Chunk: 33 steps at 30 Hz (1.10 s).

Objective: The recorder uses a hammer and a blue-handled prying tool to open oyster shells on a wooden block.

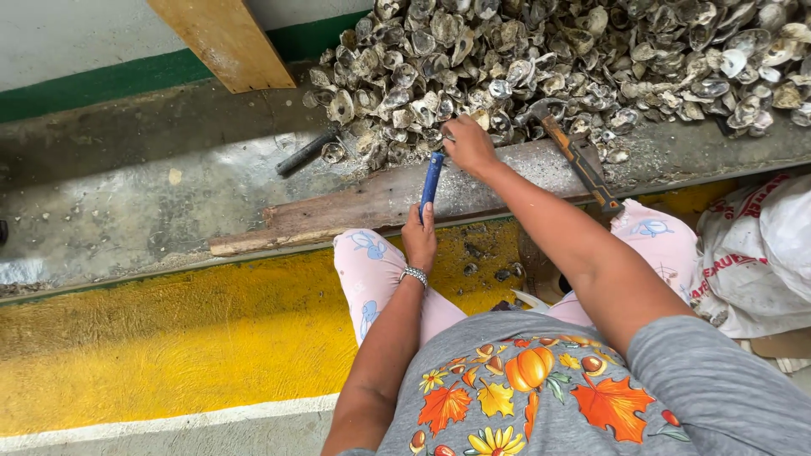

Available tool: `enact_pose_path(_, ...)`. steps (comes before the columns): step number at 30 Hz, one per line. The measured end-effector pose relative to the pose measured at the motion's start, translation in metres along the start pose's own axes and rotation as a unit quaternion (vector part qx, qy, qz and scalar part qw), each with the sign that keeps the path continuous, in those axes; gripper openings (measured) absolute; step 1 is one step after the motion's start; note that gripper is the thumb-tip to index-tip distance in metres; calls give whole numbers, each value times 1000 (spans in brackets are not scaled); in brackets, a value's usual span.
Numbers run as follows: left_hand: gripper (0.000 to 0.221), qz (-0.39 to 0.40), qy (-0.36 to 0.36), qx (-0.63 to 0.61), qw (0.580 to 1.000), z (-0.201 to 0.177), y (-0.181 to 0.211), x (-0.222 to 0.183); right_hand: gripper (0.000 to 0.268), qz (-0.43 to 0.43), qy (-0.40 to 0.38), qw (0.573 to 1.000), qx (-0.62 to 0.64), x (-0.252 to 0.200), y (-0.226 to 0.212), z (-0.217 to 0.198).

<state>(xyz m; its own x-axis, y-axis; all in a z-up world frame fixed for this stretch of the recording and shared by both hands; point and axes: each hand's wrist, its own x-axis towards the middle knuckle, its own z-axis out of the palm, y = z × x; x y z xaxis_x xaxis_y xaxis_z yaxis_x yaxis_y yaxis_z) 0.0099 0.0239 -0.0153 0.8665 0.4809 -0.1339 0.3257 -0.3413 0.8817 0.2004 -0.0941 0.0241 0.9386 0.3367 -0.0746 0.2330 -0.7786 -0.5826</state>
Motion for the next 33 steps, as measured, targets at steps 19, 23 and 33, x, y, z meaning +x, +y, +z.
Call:
enact_pose_path(19,50,35,64,160,984,8,-21,28,27,261,-38,833,487,2,36,-41)
enact_pose_path(23,53,19,28,257,966,18,-15,36,25,142,-24,920,364,-46,67,-47)
enact_pose_path(33,71,72,52,362,928,16,6,22,28,16,7,1000,13,-98,131,-67)
